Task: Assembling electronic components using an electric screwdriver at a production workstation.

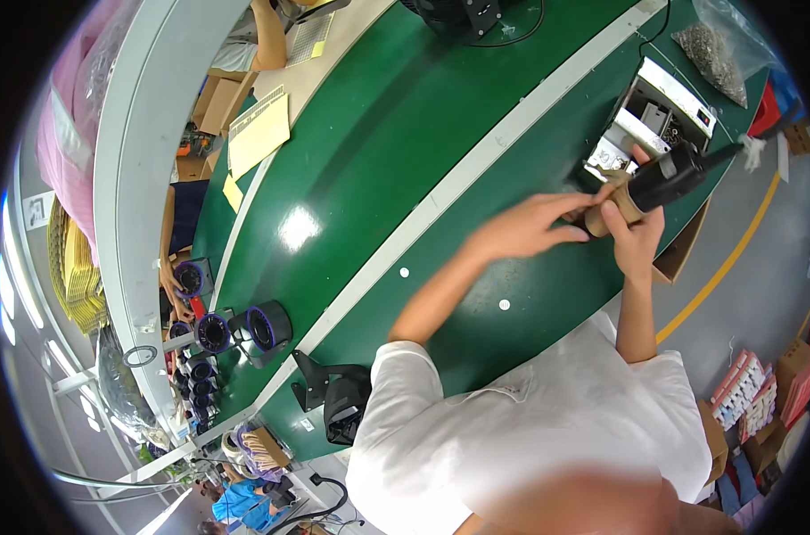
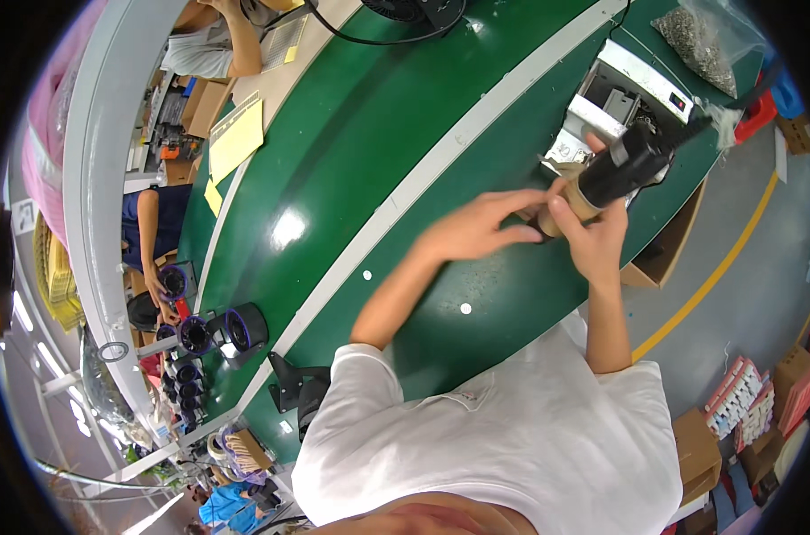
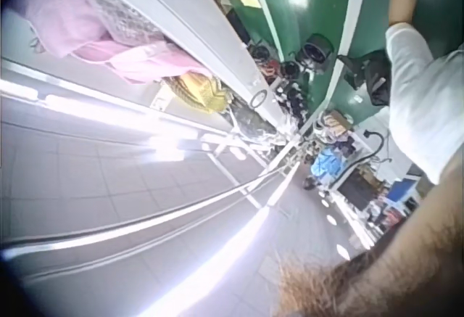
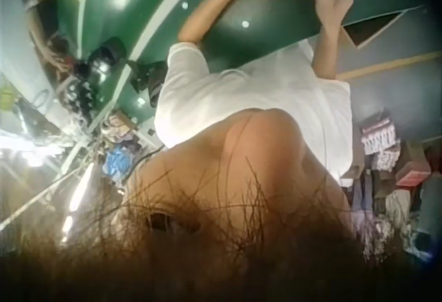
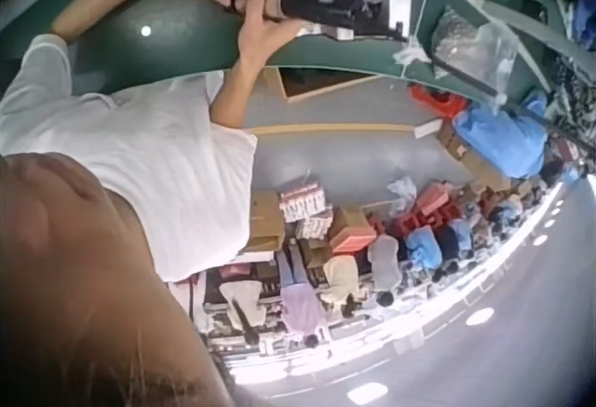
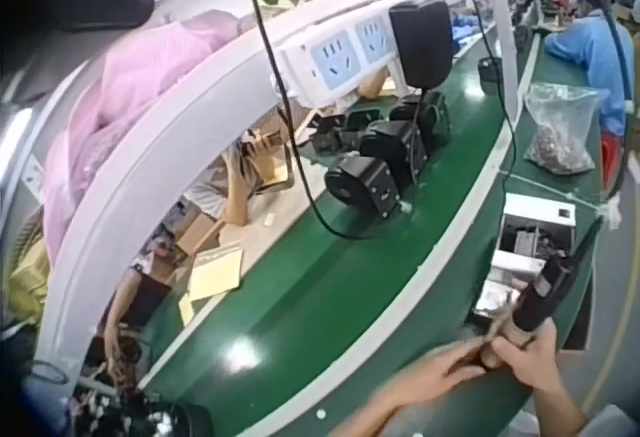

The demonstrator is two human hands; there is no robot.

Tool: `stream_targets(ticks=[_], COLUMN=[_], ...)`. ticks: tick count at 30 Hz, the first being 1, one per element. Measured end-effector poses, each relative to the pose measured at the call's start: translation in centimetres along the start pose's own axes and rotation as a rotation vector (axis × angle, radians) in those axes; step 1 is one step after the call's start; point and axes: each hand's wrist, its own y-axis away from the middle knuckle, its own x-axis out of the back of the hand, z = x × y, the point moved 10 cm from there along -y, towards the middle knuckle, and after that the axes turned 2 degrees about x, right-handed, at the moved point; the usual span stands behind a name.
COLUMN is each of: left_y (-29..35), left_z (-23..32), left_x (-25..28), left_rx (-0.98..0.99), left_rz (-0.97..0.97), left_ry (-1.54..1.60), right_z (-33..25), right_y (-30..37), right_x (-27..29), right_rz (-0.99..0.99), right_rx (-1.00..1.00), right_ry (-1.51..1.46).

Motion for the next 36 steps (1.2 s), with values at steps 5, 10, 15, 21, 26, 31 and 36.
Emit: stream_targets(ticks=[5,10,15,21,26,31,36], left_y=[-3.4,-9.3,-13.8,-16.8,-13.7,-7.9,-0.4], left_z=[2.0,1.8,-0.7,-7.0,-8.9,-6.8,-9.0], left_x=[17.4,29.6,31.4,40.8,38.3,34.5,30.6], left_rx=[-0.172,-0.143,0.019,0.033,0.053,0.056,-0.525], left_rz=[0.494,0.789,0.783,0.696,0.978,1.321,1.005], left_ry=[-0.518,-1.068,-0.997,-0.533,-0.864,-0.760,0.674], right_z=[0.5,0.6,1.7,0.7,0.2,0.7,2.0], right_y=[1.0,2.2,2.4,2.4,3.2,4.3,5.1], right_x=[4.1,3.3,4.4,4.6,4.2,4.9,5.0], right_rz=[-0.060,-0.125,-0.081,-0.054,0.001,0.004,0.113], right_rx=[0.169,0.281,0.180,0.261,0.499,0.430,0.104], right_ry=[0.353,0.503,0.470,0.534,0.599,0.502,0.082])
